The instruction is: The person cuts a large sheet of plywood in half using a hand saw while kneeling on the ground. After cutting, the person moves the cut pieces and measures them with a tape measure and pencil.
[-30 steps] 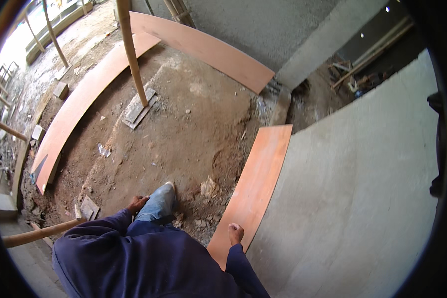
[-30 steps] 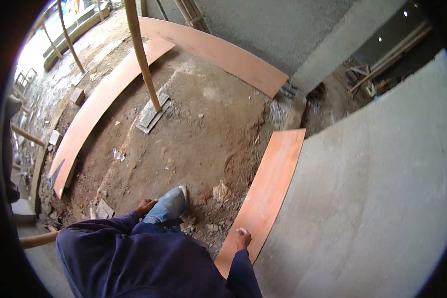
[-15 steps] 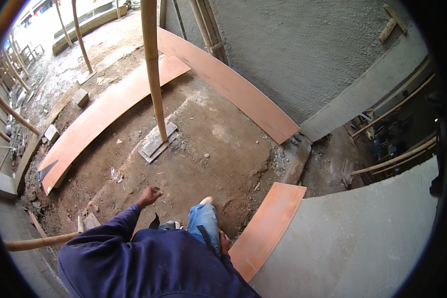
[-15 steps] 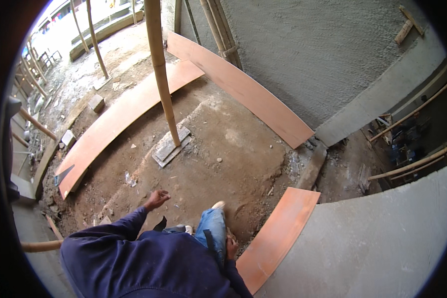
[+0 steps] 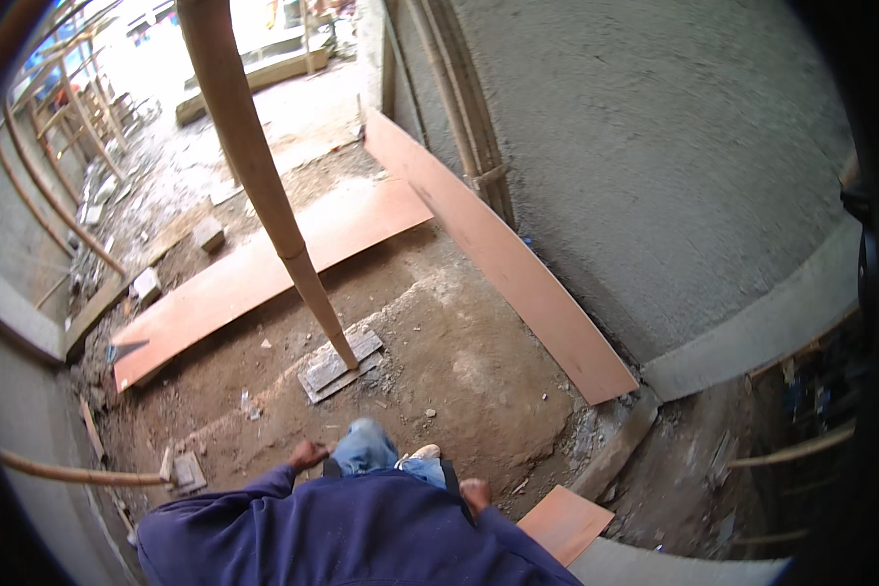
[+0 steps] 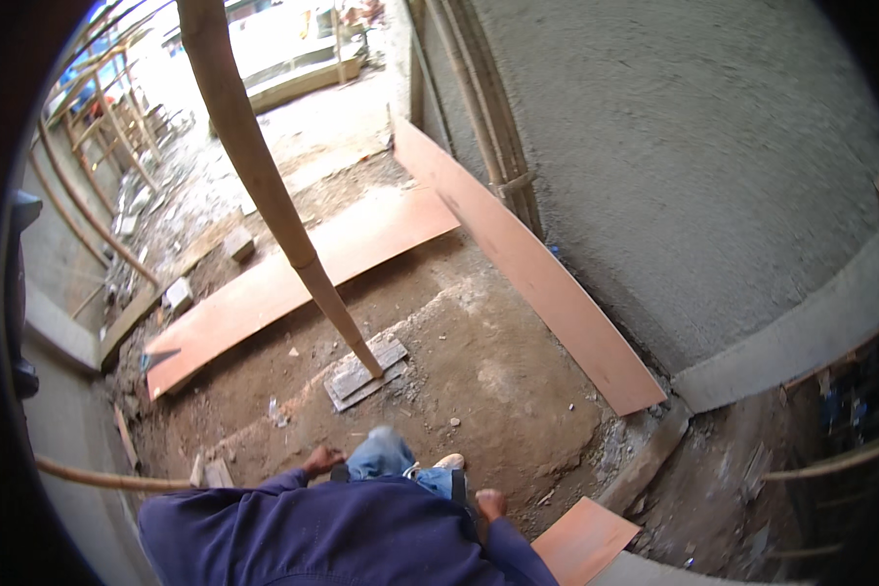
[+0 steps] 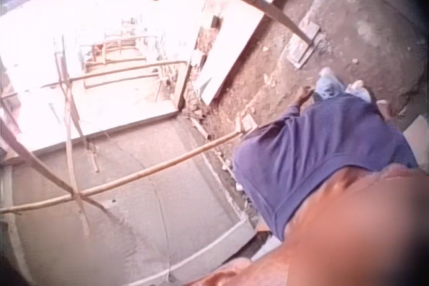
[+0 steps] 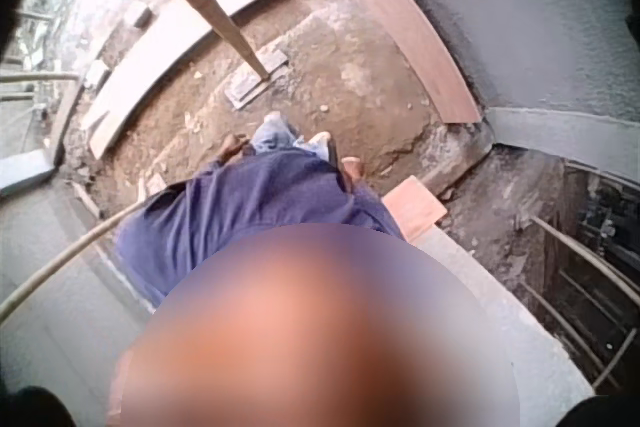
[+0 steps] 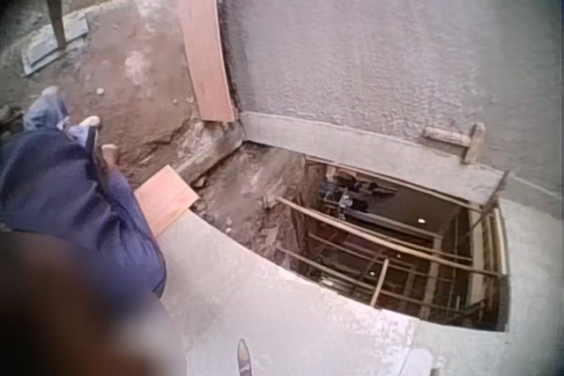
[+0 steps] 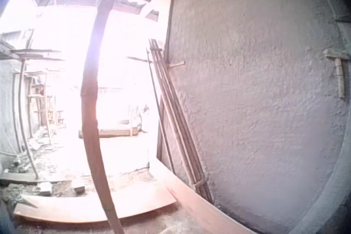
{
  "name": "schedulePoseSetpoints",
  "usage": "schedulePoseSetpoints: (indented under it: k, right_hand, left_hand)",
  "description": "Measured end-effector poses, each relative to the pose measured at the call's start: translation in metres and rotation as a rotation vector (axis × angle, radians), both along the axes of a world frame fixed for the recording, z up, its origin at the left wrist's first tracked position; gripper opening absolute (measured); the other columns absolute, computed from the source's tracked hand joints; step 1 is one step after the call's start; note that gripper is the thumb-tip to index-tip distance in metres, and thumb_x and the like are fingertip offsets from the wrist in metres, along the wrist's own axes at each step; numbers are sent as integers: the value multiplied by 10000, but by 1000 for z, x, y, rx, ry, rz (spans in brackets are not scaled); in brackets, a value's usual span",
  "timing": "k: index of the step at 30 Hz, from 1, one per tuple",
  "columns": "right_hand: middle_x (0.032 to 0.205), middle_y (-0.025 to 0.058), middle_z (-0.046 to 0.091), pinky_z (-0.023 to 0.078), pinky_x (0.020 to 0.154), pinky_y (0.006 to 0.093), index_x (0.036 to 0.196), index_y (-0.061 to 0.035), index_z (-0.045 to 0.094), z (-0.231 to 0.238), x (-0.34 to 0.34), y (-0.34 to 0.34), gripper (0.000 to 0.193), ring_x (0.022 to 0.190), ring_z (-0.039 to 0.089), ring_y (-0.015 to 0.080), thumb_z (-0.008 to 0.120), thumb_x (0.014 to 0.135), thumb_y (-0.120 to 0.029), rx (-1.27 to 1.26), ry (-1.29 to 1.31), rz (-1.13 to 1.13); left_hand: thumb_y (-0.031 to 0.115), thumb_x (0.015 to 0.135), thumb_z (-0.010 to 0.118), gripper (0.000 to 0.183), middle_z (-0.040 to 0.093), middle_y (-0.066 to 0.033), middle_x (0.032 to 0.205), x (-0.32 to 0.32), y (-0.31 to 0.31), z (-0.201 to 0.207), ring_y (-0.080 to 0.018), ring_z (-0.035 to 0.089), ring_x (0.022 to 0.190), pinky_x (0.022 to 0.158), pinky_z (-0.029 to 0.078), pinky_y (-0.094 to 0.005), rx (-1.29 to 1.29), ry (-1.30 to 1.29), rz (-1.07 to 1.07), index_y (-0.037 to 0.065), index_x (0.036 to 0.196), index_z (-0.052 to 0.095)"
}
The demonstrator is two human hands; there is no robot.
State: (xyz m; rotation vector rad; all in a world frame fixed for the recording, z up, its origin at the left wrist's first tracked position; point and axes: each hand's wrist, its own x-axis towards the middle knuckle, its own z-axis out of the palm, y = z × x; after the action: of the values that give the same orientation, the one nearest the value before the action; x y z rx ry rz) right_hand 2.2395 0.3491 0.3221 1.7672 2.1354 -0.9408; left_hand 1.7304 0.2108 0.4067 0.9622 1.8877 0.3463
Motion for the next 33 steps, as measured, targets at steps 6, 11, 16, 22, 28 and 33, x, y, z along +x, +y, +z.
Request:
schedulePoseSetpoints:
  k: [6,11,16,22,28,33]
  right_hand:
    - [1065,171,787,570,898,444,1057,-82,811,91,-29,250,301,975,753,352,756,873,-315,38,230,-465]
    - [1048,187,789,578,888,419,1113,-47,787,109,-65,374,346,983,760,311,745,906,-320,51,390,-473]
    - [1069,112,801,578,905,440,1075,-95,809,98,-77,415,299,990,761,321,766,886,-323,-212,80,-455]
    - [1042,172,763,569,878,457,1006,-138,818,96,-89,471,279,1006,738,381,671,920,-359,-140,17,-127]
    - [1183,170,753,547,970,456,1128,-116,789,111,-159,617,346,1148,695,366,708,913,-374,-164,108,-223]
    - [1278,166,726,512,1042,465,1294,-85,701,105,-214,748,454,1236,649,356,723,925,-347,-107,126,-224]
  left_hand:
    - [437,968,686,536,780,-217,1048,43,137,31,-276,746,957,840,573,-387,104,-95,359,-39,1209,732]
    - [533,1005,602,584,775,-205,973,49,207,-16,-239,711,884,790,528,-450,-109,-199,450,-18,1090,777]
    - [530,928,673,527,750,-260,942,12,281,-63,-274,731,887,802,547,-483,-120,-105,154,44,1093,789]
    - [420,952,730,495,775,-185,918,-77,463,-2,-283,741,857,760,574,-392,36,-46,262,-16,1185,738]
    - [437,1017,683,565,708,-119,1158,-145,572,83,-203,680,995,787,537,-326,300,-265,688,5,1376,625]
    - [465,988,707,589,715,-124,1115,-147,550,79,-209,694,957,739,551,-336,99,-224,757,10,1356,636]
